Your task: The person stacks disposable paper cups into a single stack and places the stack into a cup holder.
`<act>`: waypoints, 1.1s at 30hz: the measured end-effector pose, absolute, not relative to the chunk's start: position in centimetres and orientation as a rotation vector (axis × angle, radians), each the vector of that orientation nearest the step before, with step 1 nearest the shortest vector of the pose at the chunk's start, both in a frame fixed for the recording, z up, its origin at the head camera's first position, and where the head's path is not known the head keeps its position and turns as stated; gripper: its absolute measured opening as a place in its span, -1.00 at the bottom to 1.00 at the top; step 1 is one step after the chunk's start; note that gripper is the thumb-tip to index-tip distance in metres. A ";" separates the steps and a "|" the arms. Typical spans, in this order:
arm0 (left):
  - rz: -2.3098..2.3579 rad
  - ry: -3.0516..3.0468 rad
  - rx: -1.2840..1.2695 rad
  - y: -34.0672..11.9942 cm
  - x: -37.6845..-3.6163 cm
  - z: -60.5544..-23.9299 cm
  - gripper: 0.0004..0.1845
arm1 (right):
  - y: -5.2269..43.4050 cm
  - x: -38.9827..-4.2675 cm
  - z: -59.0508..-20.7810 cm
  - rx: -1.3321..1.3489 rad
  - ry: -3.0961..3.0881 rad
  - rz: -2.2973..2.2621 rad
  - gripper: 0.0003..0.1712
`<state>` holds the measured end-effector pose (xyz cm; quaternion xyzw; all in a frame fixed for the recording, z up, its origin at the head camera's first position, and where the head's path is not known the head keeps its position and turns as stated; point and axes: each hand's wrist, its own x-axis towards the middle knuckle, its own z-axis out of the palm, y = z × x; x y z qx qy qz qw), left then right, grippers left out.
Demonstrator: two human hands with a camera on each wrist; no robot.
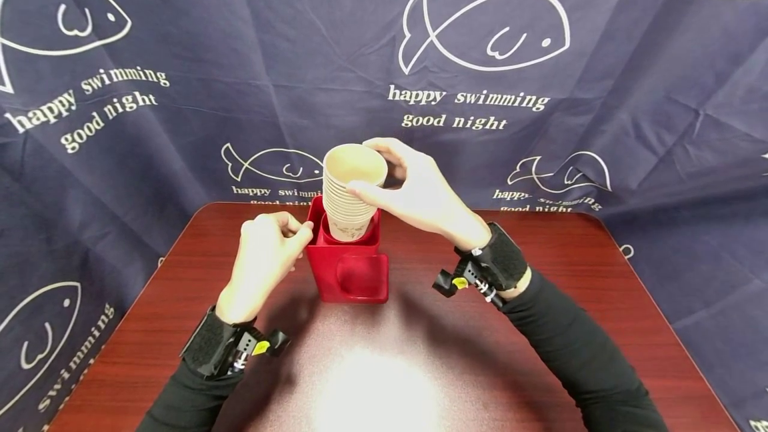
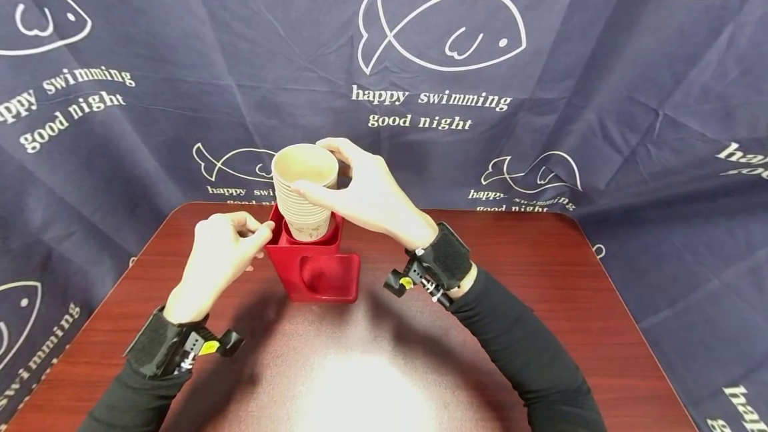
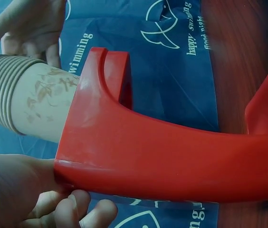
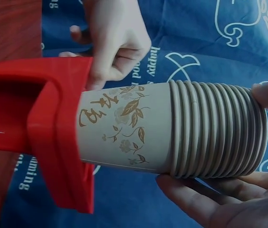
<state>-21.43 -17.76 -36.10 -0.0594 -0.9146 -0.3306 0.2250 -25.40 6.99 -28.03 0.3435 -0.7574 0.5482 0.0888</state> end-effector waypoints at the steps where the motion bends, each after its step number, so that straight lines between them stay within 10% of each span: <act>1: -0.913 -2.523 -0.166 -17.8 -21.4 -36.1 -0.76 | 6.9 -25.5 -28.2 1.015 -2.266 1.623 -0.41; 33: -0.925 -2.521 -0.170 -17.8 -21.4 -36.1 -0.76 | 5.8 -26.1 -32.0 0.968 -2.483 1.396 -0.33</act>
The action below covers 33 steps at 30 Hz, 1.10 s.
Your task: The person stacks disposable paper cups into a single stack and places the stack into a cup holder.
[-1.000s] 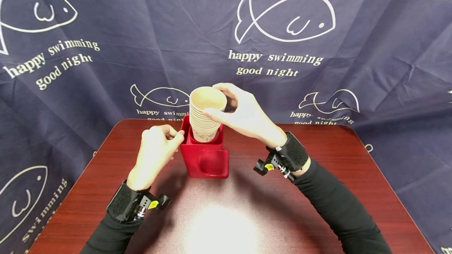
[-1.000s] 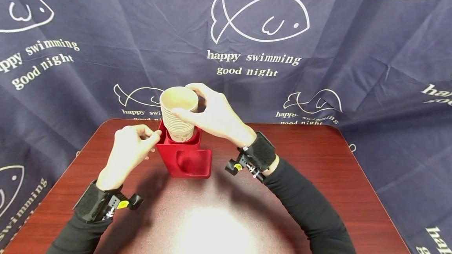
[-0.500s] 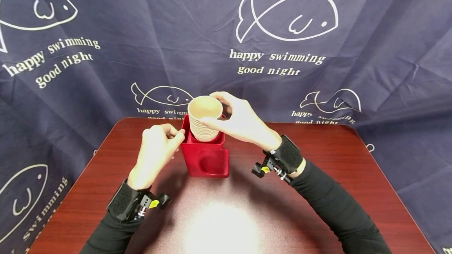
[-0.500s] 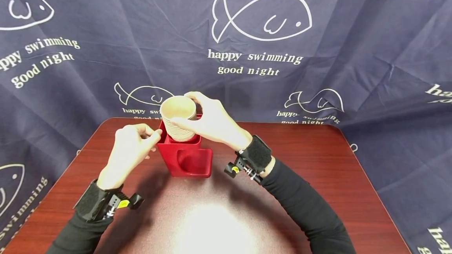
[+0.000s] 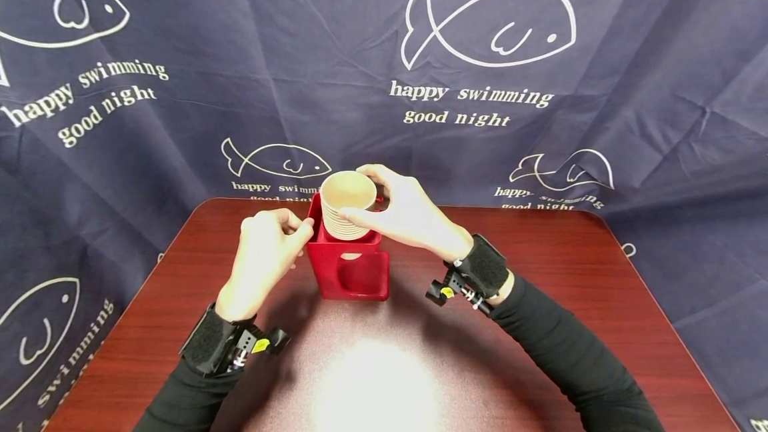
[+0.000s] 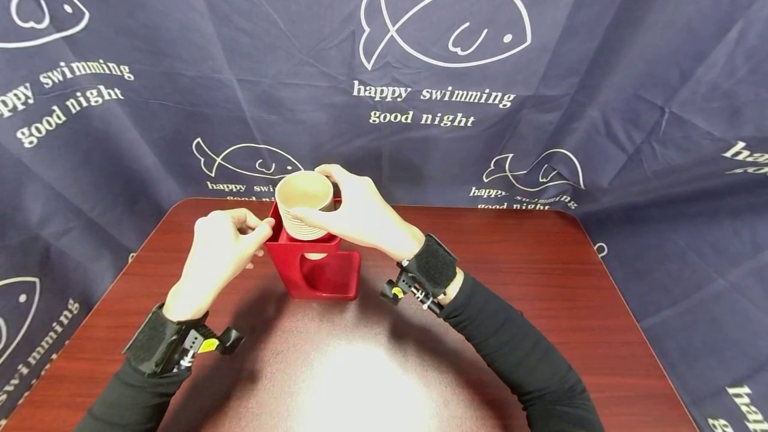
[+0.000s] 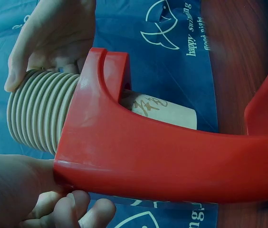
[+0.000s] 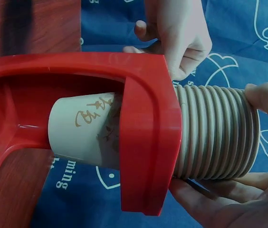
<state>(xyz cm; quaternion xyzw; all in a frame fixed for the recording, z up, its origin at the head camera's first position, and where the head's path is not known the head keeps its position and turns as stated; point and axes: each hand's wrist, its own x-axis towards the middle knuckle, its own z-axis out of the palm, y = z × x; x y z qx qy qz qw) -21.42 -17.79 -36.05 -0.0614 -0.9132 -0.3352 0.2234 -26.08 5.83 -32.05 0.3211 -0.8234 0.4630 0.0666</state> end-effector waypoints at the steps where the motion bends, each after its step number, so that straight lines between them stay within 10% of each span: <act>1: -0.923 -2.520 -0.170 -17.8 -21.4 -36.1 -0.76 | 5.8 -26.1 -32.1 0.964 -2.485 1.381 -0.33; 24: -0.956 -2.516 -0.168 -17.8 -21.5 -36.1 -0.77 | 5.5 -26.9 -32.4 0.984 -2.577 1.337 -0.29; 33: -0.978 -2.526 -0.170 -17.8 -21.4 -36.3 -0.77 | 5.7 -27.1 -33.4 1.106 -2.562 1.302 -0.72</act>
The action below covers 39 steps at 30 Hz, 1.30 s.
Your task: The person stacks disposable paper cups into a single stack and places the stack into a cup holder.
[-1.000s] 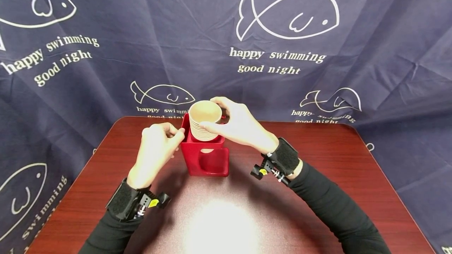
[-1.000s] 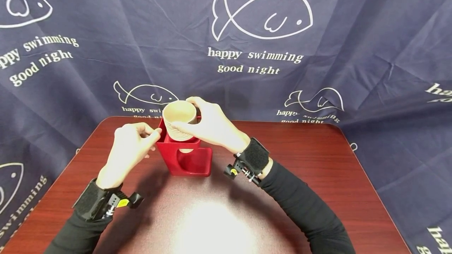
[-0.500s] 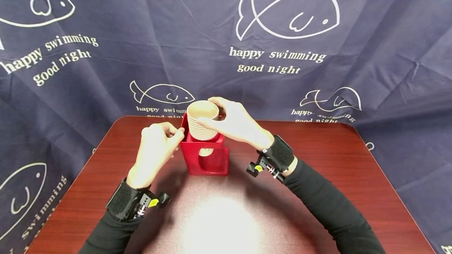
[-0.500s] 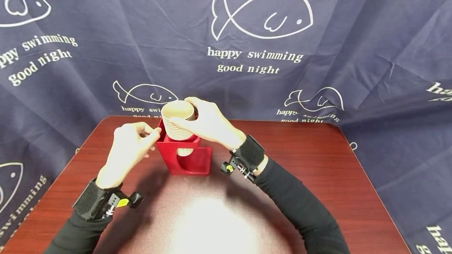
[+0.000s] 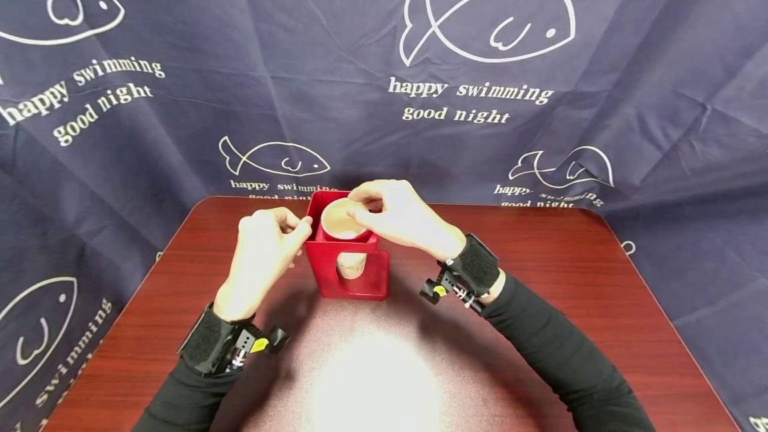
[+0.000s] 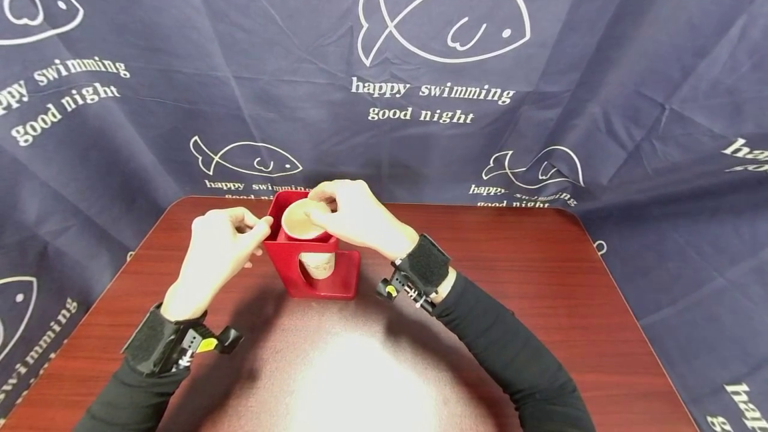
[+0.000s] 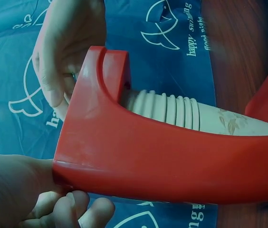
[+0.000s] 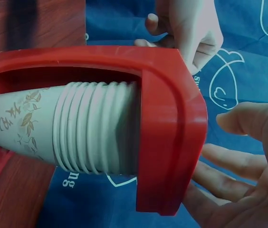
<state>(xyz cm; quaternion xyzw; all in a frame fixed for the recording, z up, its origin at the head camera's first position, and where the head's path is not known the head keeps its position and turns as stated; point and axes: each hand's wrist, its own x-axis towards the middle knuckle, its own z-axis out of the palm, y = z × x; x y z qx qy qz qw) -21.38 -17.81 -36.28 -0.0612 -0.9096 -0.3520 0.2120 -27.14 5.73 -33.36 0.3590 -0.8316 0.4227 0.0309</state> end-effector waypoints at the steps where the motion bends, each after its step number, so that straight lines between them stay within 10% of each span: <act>1: -0.979 -2.526 -0.171 -17.8 -21.4 -36.3 -0.77 | 5.8 -27.1 -33.3 1.099 -2.571 1.273 -0.74; 21: -1.115 -2.435 -0.219 -17.8 -21.3 -37.6 -0.84 | 9.3 -23.3 -34.8 1.233 -2.351 0.982 -0.65; 39: -0.725 -2.272 -0.641 -18.1 -19.7 -39.3 -0.29 | 12.5 -18.2 -41.2 1.130 -2.437 0.726 -0.23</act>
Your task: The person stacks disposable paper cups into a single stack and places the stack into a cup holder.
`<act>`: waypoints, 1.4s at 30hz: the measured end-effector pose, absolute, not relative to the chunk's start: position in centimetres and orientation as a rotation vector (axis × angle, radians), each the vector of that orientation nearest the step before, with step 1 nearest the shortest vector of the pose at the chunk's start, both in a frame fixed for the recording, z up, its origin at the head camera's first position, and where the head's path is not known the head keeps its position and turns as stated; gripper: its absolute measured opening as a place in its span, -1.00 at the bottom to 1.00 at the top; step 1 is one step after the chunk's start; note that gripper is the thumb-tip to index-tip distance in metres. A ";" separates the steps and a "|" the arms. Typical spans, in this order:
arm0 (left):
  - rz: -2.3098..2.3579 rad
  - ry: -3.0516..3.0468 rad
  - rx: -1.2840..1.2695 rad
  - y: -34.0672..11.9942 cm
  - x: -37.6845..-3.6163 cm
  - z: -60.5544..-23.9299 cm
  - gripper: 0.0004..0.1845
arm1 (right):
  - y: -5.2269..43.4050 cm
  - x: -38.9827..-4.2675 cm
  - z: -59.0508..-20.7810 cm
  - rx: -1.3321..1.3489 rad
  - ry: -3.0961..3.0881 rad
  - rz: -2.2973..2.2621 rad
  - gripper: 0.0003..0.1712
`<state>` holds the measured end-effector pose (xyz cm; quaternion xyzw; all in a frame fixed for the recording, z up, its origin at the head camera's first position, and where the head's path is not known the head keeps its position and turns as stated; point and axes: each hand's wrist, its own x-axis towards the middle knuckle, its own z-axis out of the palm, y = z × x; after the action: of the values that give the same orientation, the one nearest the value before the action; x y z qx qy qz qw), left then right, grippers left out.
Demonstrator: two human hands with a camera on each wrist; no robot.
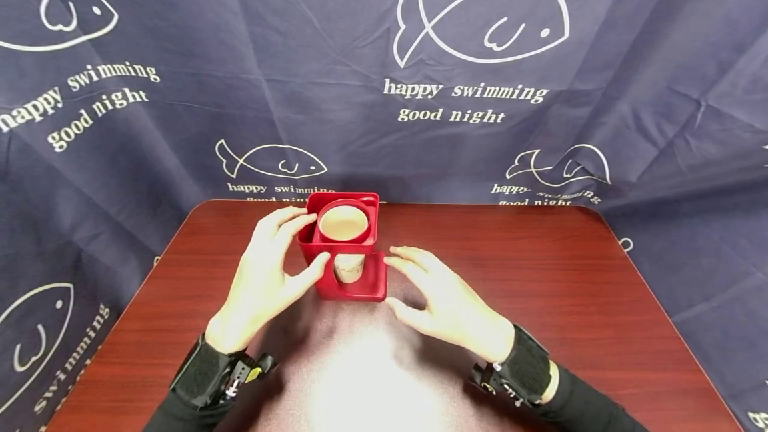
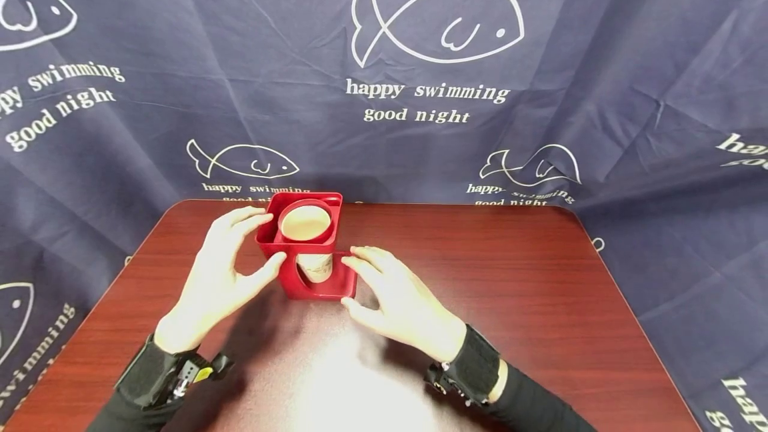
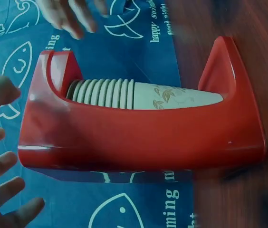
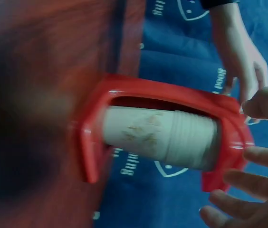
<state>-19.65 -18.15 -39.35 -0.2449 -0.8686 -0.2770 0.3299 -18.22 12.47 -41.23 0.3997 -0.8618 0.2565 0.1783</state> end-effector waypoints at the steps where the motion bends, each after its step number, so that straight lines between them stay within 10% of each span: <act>1: -0.698 -2.277 -0.648 -18.2 -19.5 -39.4 -0.28 | 12.4 -18.2 -41.8 1.116 -2.462 0.724 -0.21; 15: -0.603 -2.303 -0.589 -18.2 -18.2 -39.3 -0.37 | 10.4 -19.7 -46.9 1.021 -2.668 0.945 -0.13; 42: -0.629 -2.272 -0.678 -17.9 -18.7 -39.5 -0.71 | 8.0 -21.4 -48.9 1.068 -2.672 0.721 -0.75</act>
<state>-18.71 -17.88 -39.53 -0.2601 -0.8718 -0.2414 0.3377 -21.39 7.97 -48.91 0.3587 -0.8972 0.2421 0.0875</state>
